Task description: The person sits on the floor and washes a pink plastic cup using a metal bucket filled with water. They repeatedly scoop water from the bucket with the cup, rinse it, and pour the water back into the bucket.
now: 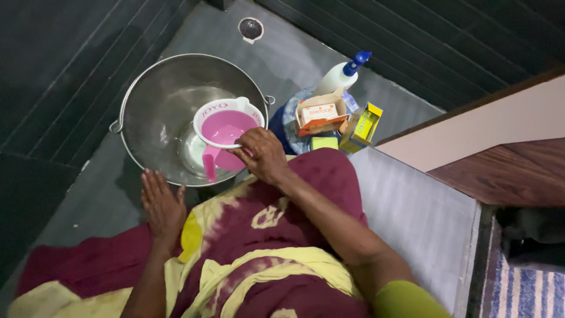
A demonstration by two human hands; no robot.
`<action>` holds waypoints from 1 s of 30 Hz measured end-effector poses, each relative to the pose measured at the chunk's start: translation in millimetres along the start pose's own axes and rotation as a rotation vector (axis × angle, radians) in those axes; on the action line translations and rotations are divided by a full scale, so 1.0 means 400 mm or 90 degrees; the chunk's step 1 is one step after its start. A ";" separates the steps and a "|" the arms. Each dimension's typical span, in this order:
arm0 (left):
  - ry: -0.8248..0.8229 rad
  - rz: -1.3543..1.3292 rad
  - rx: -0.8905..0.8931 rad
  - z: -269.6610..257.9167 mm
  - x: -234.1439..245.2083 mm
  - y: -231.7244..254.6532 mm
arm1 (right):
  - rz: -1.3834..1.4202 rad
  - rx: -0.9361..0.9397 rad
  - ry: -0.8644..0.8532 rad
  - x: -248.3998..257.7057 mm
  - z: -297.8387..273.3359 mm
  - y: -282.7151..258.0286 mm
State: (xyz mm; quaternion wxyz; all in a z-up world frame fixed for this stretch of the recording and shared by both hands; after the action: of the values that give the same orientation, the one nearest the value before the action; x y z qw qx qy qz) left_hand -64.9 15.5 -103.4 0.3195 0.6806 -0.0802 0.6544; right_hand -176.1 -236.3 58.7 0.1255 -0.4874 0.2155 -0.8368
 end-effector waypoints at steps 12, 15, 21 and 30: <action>-0.069 -0.014 0.070 0.022 -0.031 -0.011 | 0.024 0.012 0.009 0.002 -0.013 0.002; -0.055 -0.047 0.076 0.017 -0.038 -0.013 | -0.005 0.029 -0.049 0.007 0.007 0.004; -0.007 0.160 0.017 -0.070 -0.067 0.067 | -0.053 0.088 0.009 0.129 0.058 0.023; -0.063 0.017 -0.101 -0.162 -0.144 0.223 | -0.102 0.054 -0.004 0.294 0.053 0.067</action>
State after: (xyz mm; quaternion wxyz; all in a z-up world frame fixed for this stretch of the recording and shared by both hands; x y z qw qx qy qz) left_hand -173.9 -37.2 -132.1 0.3592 0.6835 -0.1561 0.6160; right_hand -215.6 -314.1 144.4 0.0793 -0.4997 0.1400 -0.8511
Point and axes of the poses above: each hand's wrist, its own z-axis towards the middle knuckle, its own x-axis out of the back of the hand, y = z × x, the point moved 8 cm from there along z, towards the middle knuckle, and after that the axes turned 2 degrees about -y, right-handed, at the moved point
